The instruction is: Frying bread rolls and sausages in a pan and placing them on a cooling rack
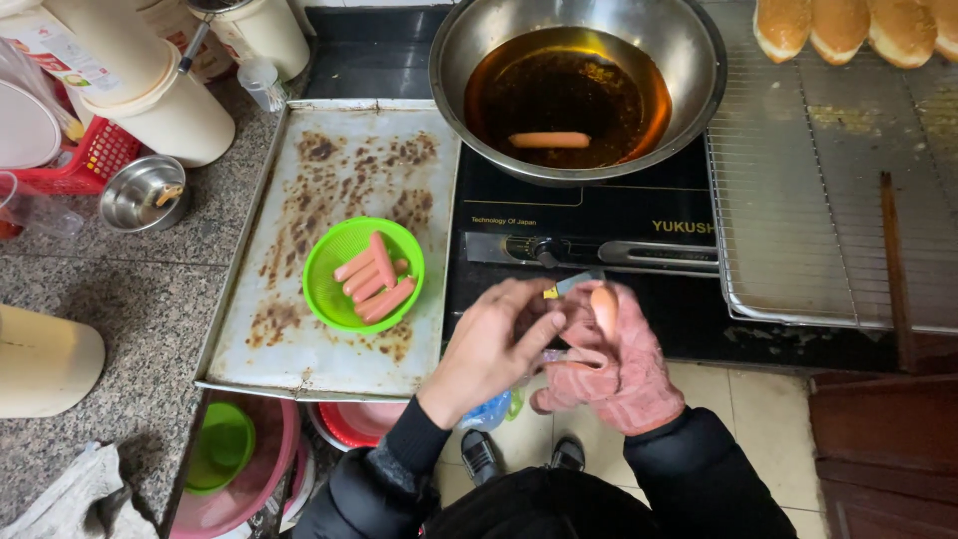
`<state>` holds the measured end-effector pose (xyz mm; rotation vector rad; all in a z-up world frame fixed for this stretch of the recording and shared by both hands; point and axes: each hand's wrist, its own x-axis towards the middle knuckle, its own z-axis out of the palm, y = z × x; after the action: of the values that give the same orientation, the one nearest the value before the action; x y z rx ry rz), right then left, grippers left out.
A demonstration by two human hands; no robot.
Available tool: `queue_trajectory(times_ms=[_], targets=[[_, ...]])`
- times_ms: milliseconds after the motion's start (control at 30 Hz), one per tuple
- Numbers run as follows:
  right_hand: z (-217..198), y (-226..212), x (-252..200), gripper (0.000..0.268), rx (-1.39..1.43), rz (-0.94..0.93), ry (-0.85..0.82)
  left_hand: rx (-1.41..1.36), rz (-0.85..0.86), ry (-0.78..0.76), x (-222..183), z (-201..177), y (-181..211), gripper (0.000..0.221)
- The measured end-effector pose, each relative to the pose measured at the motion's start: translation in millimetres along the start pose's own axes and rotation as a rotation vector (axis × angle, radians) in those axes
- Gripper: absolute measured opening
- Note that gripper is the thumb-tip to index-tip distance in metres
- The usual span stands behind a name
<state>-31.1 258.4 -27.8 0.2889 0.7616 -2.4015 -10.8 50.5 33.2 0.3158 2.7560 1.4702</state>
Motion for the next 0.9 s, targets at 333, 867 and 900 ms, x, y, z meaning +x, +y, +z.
queue_trajectory(times_ms=[333,867,900], targets=[[12,-3,-14,0.03,-0.993,-0.392,-0.136,0.103,0.211,-0.294,33,-18,21,0.031],[43,-29,-41,0.031,-1.289,-0.311,0.17,0.805,-0.021,-0.006,248,-61,19,0.033],[39,-26,-39,0.031,-1.288,-0.315,0.174,0.805,-0.015,-0.006,256,-54,14,0.033]])
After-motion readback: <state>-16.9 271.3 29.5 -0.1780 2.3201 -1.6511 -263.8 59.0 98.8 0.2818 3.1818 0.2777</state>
